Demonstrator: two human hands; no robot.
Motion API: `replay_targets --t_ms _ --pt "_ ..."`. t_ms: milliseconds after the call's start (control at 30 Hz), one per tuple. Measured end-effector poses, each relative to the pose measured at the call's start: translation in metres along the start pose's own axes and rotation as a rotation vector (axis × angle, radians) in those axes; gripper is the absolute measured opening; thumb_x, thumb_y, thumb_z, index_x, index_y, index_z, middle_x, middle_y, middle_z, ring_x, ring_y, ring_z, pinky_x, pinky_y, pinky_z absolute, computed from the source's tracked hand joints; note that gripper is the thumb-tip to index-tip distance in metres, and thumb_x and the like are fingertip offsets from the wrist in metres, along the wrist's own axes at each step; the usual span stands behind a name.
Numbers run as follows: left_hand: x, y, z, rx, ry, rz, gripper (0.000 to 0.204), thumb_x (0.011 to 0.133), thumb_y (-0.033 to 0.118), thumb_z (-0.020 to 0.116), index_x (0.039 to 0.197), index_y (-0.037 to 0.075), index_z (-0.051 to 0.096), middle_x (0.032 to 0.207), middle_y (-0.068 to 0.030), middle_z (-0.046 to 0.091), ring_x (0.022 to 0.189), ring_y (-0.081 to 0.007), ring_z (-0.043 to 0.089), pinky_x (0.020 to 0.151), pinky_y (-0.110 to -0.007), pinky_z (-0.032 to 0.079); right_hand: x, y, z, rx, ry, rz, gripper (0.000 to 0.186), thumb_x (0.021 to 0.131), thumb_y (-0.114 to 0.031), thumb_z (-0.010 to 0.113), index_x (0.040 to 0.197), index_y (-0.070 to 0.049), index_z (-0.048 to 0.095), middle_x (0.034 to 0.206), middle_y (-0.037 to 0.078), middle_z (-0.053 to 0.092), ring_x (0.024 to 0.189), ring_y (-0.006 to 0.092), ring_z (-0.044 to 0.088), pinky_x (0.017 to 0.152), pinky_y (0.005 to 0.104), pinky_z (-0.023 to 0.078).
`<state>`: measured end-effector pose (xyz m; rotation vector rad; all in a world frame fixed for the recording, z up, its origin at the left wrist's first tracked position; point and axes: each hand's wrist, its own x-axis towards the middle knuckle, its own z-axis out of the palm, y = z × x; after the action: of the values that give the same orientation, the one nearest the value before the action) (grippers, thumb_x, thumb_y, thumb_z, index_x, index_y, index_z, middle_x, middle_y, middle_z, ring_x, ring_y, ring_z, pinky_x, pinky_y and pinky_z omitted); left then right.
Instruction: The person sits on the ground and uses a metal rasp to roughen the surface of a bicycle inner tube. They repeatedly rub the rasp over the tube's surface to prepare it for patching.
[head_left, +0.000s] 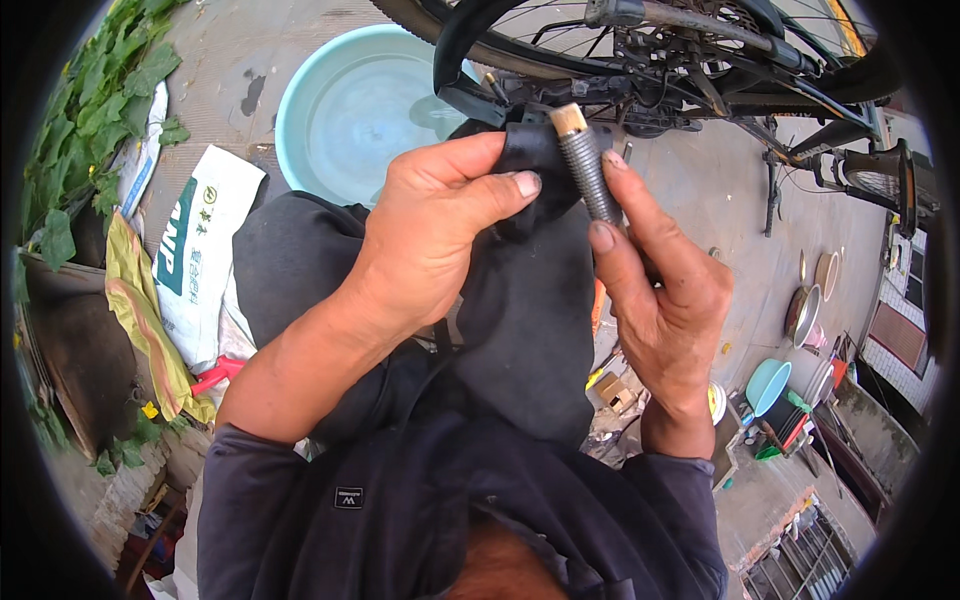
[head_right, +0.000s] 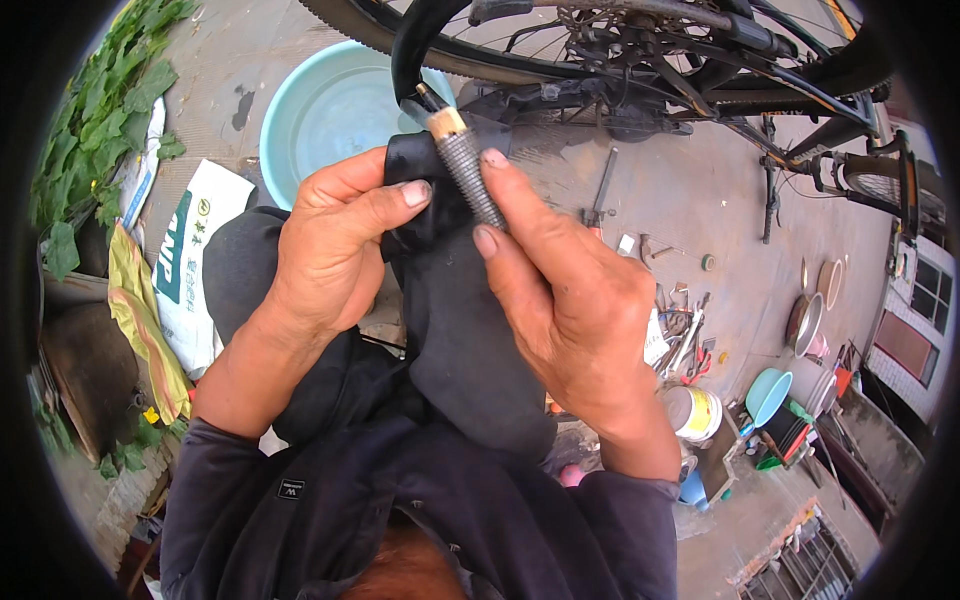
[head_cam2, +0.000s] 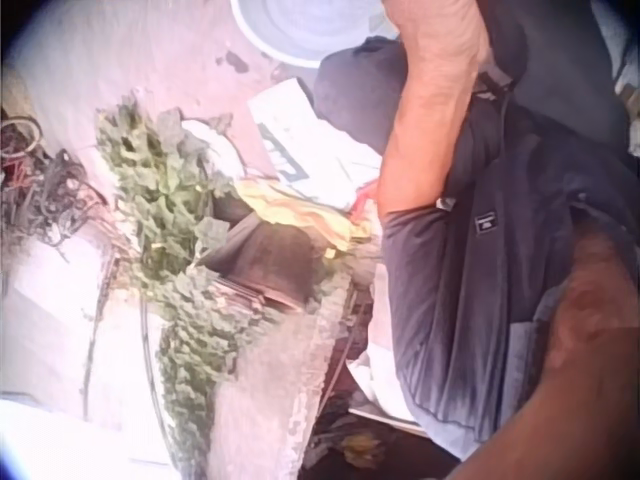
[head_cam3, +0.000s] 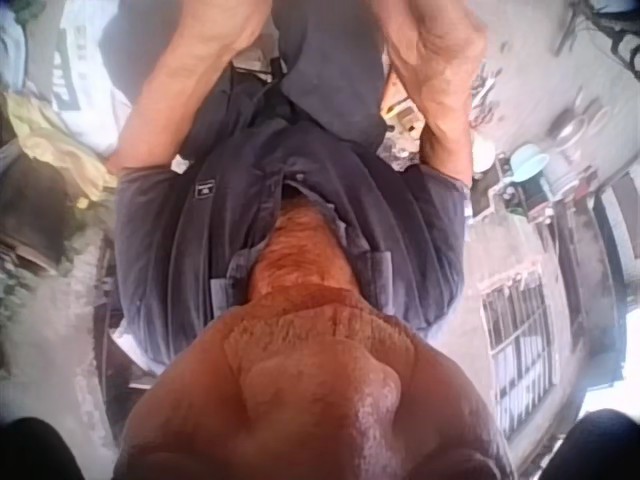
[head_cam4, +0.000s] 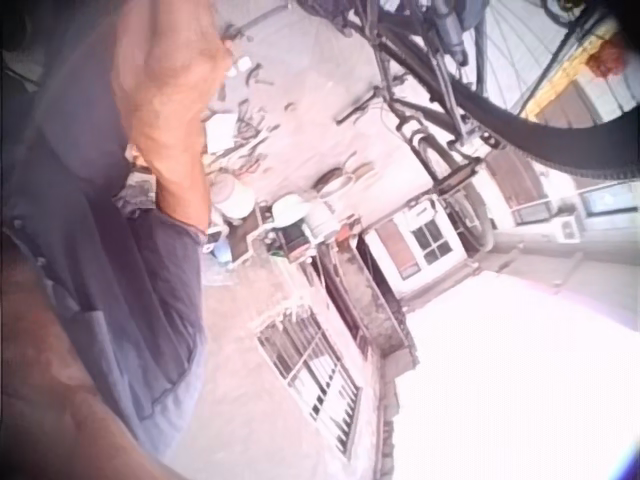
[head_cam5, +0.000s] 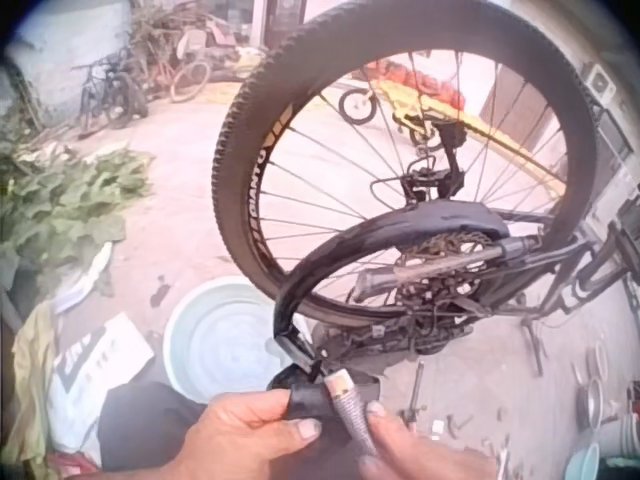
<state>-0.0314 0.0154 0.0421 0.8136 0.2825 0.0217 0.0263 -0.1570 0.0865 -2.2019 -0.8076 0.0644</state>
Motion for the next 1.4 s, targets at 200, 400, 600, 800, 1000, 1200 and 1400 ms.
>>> replay_targets --t_ms 200,400,600,800,1000,1200,1400 --pt "0.005 0.004 -0.002 -0.043 0.008 -0.134 0.033 0.095 0.010 0.057 0.122 -0.007 0.062 0.114 -0.0149 0.069 0.107 -0.0213 0.066 0.100 -0.035 0.048 -0.006 0.002 -0.005 0.522 0.196 0.340 0.047 0.092 -0.005 0.067 0.136 0.004 0.051 0.065 -0.001 0.057 0.051 0.0028 0.047 0.045 0.0178 0.035" --pt "0.007 0.008 -0.009 -0.166 -0.066 -0.252 0.034 0.097 0.016 0.057 0.121 -0.008 0.062 0.115 -0.0172 0.069 0.108 -0.0229 0.066 0.102 -0.036 0.047 0.000 0.005 0.012 0.726 0.230 0.479 0.044 0.093 -0.006 0.067 0.133 0.006 0.052 0.071 0.001 0.059 0.058 0.0039 0.053 0.047 0.0168 0.040" --pt "0.005 0.010 -0.009 -0.132 -0.014 -0.253 0.030 0.094 0.011 0.061 0.119 -0.005 0.064 0.110 -0.0122 0.071 0.103 -0.0184 0.066 0.099 -0.033 0.048 0.009 0.012 0.028 0.672 0.180 0.408 0.045 0.095 -0.013 0.066 0.134 0.005 0.053 0.086 0.009 0.066 0.061 0.0084 0.060 0.047 0.0181 0.042" --pt "-0.001 0.006 0.001 0.014 -0.013 -0.094 0.032 0.089 0.010 0.068 0.119 -0.002 0.064 0.113 -0.0049 0.067 0.105 -0.0128 0.060 0.096 -0.030 0.044 0.024 -0.005 0.021 0.716 0.098 0.383 0.041 0.094 -0.009 0.067 0.132 0.003 0.057 0.102 0.009 0.067 0.072 0.0074 0.062 0.057 0.0203 0.049" --pt "0.002 0.013 -0.013 0.297 -0.158 -0.141 0.031 0.092 0.020 0.069 0.117 0.002 0.064 0.103 -0.0008 0.065 0.097 -0.0100 0.058 0.087 -0.028 0.046 0.043 -0.001 0.022 0.916 0.046 0.451 0.039 0.092 -0.008 0.068 0.124 0.010 0.056 0.085 0.007 0.067 0.055 0.0052 0.055 0.042 0.0173 0.038" --pt "0.016 0.043 -0.004 0.257 -0.284 -0.081 0.038 0.091 0.030 0.070 0.115 0.001 0.064 0.097 -0.0032 0.066 0.088 -0.0119 0.060 0.080 -0.028 0.050 0.061 -0.006 0.013 1.021 0.039 0.364 0.040 0.092 -0.007 0.068 0.125 0.010 0.054 0.077 0.006 0.064 0.052 0.0066 0.056 0.041 0.0184 0.040" --pt "0.035 0.056 -0.008 0.521 -0.204 0.101 0.036 0.093 0.015 0.067 0.124 -0.001 0.060 0.106 -0.0052 0.067 0.094 -0.0143 0.064 0.081 -0.028 0.052 0.069 -0.021 0.018 1.007 0.073 0.296 0.042 0.094 -0.008 0.067 0.132 0.007 0.055 0.091 0.010 0.069 0.060 0.0092 0.062 0.043 0.0188 0.043"
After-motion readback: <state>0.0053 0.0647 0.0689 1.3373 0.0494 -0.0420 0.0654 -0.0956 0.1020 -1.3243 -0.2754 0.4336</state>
